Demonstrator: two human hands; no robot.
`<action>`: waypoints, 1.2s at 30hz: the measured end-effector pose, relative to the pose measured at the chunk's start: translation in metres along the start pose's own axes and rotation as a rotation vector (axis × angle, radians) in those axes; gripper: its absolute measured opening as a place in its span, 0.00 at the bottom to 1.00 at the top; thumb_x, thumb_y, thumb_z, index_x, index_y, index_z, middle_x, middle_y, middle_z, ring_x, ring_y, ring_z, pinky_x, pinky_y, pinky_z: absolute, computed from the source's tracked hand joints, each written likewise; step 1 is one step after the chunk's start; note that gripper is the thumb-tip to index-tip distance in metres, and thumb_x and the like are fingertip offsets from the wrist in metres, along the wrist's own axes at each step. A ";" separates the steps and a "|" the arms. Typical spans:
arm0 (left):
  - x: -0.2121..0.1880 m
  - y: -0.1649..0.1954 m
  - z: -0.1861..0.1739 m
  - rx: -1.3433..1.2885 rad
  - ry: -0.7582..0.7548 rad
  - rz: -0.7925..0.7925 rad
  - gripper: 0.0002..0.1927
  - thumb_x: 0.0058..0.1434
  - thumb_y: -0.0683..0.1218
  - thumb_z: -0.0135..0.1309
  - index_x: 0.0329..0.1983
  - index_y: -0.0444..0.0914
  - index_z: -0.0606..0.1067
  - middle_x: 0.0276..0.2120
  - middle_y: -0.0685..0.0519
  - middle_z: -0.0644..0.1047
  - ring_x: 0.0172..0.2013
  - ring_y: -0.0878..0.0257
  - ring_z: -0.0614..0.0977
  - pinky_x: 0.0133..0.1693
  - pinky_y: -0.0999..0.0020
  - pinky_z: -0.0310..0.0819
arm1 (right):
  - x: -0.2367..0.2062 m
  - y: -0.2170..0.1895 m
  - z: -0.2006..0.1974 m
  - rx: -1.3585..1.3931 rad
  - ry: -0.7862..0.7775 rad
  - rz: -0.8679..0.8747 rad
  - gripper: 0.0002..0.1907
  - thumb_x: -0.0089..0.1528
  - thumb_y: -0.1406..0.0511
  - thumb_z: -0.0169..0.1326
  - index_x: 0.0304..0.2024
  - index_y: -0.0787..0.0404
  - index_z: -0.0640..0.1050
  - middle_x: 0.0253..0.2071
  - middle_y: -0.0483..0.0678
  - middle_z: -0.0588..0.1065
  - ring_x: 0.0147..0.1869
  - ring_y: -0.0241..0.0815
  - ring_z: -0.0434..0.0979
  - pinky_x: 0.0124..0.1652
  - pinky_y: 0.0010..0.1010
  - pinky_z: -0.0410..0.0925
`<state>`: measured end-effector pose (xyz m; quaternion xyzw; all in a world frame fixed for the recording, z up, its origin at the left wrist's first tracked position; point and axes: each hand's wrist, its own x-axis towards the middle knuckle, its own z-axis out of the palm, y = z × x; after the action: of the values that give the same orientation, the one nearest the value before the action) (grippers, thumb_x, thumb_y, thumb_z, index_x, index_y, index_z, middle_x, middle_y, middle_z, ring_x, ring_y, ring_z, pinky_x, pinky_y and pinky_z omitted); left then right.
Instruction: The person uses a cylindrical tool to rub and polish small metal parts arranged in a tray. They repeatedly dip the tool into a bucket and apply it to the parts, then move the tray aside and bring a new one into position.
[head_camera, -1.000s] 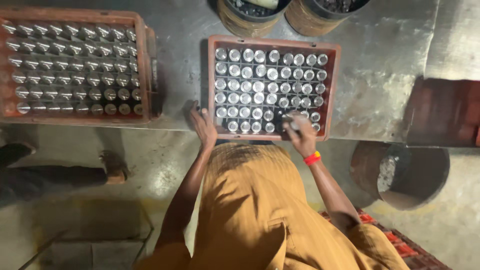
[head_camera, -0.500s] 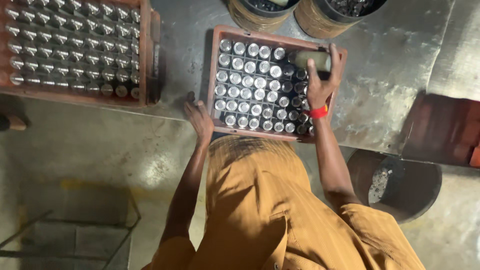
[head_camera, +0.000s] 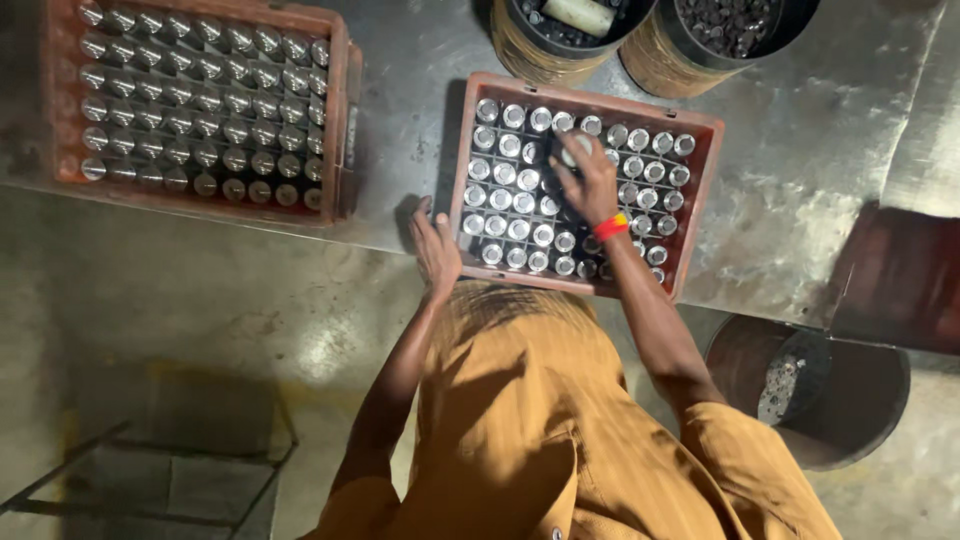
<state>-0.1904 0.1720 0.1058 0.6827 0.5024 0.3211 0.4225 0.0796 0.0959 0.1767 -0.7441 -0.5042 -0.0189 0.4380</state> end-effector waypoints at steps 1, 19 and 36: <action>-0.001 -0.001 0.001 -0.021 -0.014 0.001 0.28 0.76 0.57 0.37 0.66 0.31 0.64 0.57 0.33 0.70 0.58 0.37 0.72 0.59 0.45 0.63 | 0.002 -0.002 0.002 0.037 -0.051 0.015 0.21 0.65 0.64 0.67 0.58 0.64 0.78 0.54 0.58 0.79 0.56 0.54 0.81 0.57 0.41 0.72; 0.012 -0.001 -0.004 -0.095 -0.045 0.060 0.26 0.75 0.56 0.39 0.66 0.33 0.64 0.59 0.32 0.71 0.59 0.36 0.72 0.59 0.46 0.64 | 0.024 -0.025 0.040 0.056 0.022 -0.069 0.23 0.65 0.68 0.66 0.61 0.68 0.77 0.58 0.62 0.78 0.62 0.56 0.78 0.61 0.44 0.70; 0.009 -0.007 0.001 -0.046 0.015 0.087 0.27 0.75 0.57 0.38 0.65 0.32 0.65 0.58 0.32 0.72 0.57 0.35 0.73 0.58 0.44 0.64 | -0.049 -0.045 -0.014 0.150 0.000 0.243 0.28 0.61 0.68 0.66 0.63 0.65 0.75 0.56 0.57 0.79 0.56 0.46 0.80 0.55 0.35 0.71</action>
<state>-0.1898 0.1812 0.0986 0.6917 0.4676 0.3557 0.4200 0.0266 0.0554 0.1907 -0.7647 -0.4105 0.0721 0.4915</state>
